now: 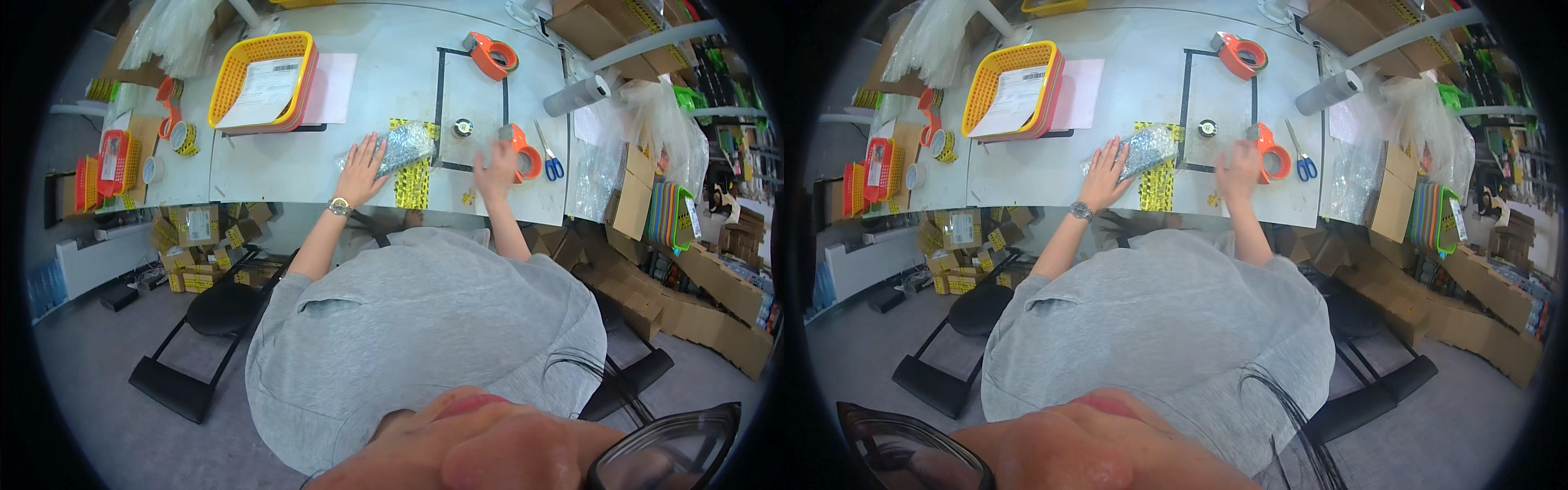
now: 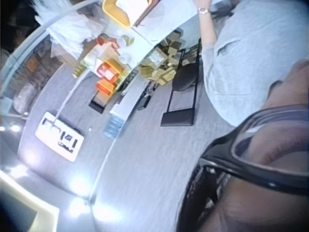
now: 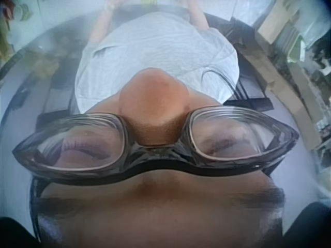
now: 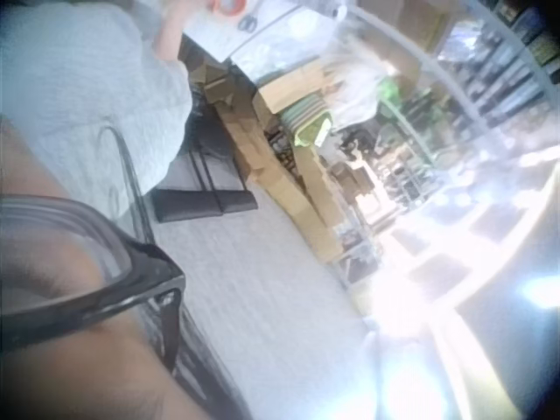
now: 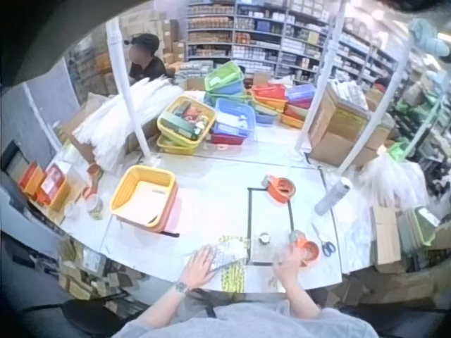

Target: The person seals a cardboard box with yellow tape, attaches a shipping label, and then wraps a small electronic item in bubble wrap using clear tape. The person works at a table in a warehouse environment.

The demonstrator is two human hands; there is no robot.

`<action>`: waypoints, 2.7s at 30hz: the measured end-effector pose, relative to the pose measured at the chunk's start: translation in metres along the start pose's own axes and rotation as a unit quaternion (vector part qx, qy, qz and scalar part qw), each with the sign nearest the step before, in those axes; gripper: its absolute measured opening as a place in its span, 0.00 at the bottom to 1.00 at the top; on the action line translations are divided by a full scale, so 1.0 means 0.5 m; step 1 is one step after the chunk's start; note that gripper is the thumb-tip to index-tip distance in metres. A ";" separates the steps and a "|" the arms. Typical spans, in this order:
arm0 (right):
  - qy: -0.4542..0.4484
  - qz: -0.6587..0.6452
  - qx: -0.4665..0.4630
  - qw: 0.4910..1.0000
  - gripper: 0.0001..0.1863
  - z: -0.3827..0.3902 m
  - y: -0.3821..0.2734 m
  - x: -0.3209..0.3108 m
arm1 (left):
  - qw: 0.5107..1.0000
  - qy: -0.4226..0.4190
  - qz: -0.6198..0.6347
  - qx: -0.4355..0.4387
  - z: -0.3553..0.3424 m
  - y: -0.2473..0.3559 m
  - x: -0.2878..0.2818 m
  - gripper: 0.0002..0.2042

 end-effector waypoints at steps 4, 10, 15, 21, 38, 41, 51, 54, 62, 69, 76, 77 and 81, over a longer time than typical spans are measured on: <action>-0.161 0.144 0.251 0.943 0.44 0.011 0.138 0.020 | 0.996 0.016 -0.074 -0.044 0.015 0.010 0.016 0.39; -0.024 -0.035 0.245 0.968 0.53 -0.034 0.095 -0.094 | 0.987 0.116 0.009 -0.108 0.034 0.009 0.022 0.41; -0.061 -0.187 0.012 0.980 0.43 -0.113 -0.176 -0.146 | 0.973 0.186 0.089 -0.103 0.044 0.002 0.021 0.47; -0.276 -0.149 -0.124 0.941 0.23 -0.119 -0.421 0.033 | 0.951 0.225 0.143 -0.157 0.039 -0.006 -0.010 0.60; -0.542 0.103 -0.107 0.827 0.20 -0.058 -0.398 0.041 | 0.990 0.036 0.013 -0.139 -0.031 -0.014 0.019 0.43; -0.640 0.206 -0.199 0.713 0.18 -0.052 -0.419 0.149 | 0.991 0.005 -0.018 -0.135 -0.042 -0.014 0.028 0.41; -0.722 0.191 -0.039 0.664 0.20 -0.017 -0.127 0.036 | 0.998 0.018 -0.026 -0.060 -0.085 -0.009 -0.031 0.38; -0.675 0.081 0.067 0.731 0.23 -0.069 -0.054 -0.050 | 0.995 -0.046 0.035 -0.086 -0.112 -0.016 0.008 0.45; -0.306 0.124 0.137 0.934 0.22 -0.091 0.133 -0.132 | 0.998 0.039 -0.029 -0.048 -0.074 -0.011 0.029 0.40; -0.230 0.195 0.147 0.942 0.31 0.046 0.042 -0.055 | 0.973 -0.075 -0.043 -0.215 -0.109 0.019 -0.001 0.52; -0.204 -0.572 0.218 0.764 0.43 0.016 -0.150 0.018 | 0.631 -0.096 0.741 -0.210 -0.130 0.021 -0.050 0.36; -0.229 -0.715 0.336 0.568 0.45 0.026 -0.179 0.052 | 0.549 -0.111 0.805 -0.194 -0.130 0.035 -0.054 0.34; -0.218 -0.647 0.131 0.719 0.48 -0.042 -0.263 0.036 | 0.590 -0.040 0.775 -0.222 -0.124 0.031 -0.070 0.27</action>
Point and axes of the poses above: each hand's wrist, its own z-axis away from the middle knuckle, its own x-axis out of the palm, y = z × x, the point moved 7 cm from there along -z, towards the middle knuckle, and after that the axes turned 7 degrees about -z, right-handed, at the moved point
